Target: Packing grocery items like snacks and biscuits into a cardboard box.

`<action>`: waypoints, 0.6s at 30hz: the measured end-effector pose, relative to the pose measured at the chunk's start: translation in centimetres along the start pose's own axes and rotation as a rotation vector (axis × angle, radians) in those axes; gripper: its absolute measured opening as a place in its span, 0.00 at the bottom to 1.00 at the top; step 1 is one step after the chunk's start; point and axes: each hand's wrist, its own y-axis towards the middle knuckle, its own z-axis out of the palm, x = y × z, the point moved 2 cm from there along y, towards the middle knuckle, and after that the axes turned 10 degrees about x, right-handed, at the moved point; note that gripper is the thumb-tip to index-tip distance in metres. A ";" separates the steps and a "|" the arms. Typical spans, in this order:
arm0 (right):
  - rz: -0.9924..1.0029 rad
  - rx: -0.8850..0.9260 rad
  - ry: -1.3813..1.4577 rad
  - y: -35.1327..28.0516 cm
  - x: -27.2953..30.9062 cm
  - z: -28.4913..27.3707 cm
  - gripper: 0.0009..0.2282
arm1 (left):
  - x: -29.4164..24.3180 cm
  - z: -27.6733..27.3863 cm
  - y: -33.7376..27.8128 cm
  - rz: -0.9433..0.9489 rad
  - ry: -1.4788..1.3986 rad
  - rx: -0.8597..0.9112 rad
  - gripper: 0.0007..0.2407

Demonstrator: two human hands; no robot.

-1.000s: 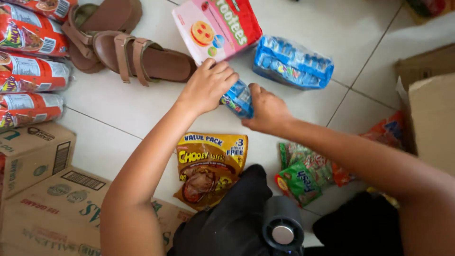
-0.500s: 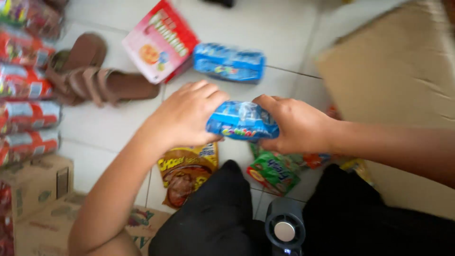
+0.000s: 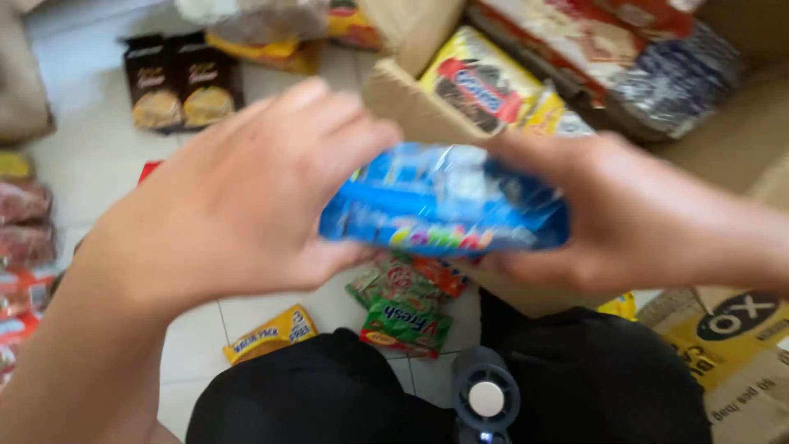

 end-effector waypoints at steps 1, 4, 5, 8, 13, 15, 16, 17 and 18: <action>0.032 -0.034 -0.038 -1.0 -0.9 -1.5 0.33 | -0.4 -0.6 2.1 0.068 0.025 -0.041 0.27; 0.048 -0.143 -0.167 -3.8 -5.4 -5.2 0.33 | -1.2 -1.3 8.7 0.198 0.084 -0.105 0.26; 0.020 -0.204 -0.268 -4.7 -7.1 -6.3 0.34 | -1.5 -1.4 10.9 0.244 0.116 -0.139 0.24; 0.045 -0.328 -0.407 -7.1 -11.5 -9.0 0.35 | -0.7 0.3 18.1 0.325 0.124 -0.175 0.22; 0.299 -0.359 -0.373 -11.1 -20.0 -12.1 0.37 | -1.8 3.6 30.6 0.382 0.036 -0.188 0.29; 0.369 -0.370 -0.350 -12.6 -23.6 -12.9 0.37 | -2.0 5.5 35.2 0.429 0.034 -0.216 0.31; 0.376 -0.391 -0.381 -13.3 -25.3 -13.2 0.36 | -2.0 6.5 37.4 0.444 0.042 -0.226 0.32; 0.383 -0.414 -0.417 -14.1 -27.0 -13.5 0.36 | -2.2 7.6 39.5 0.461 0.052 -0.242 0.33; 0.388 -0.423 -0.419 -14.6 -28.2 -13.8 0.36 | -2.2 7.9 40.9 0.470 0.057 -0.242 0.33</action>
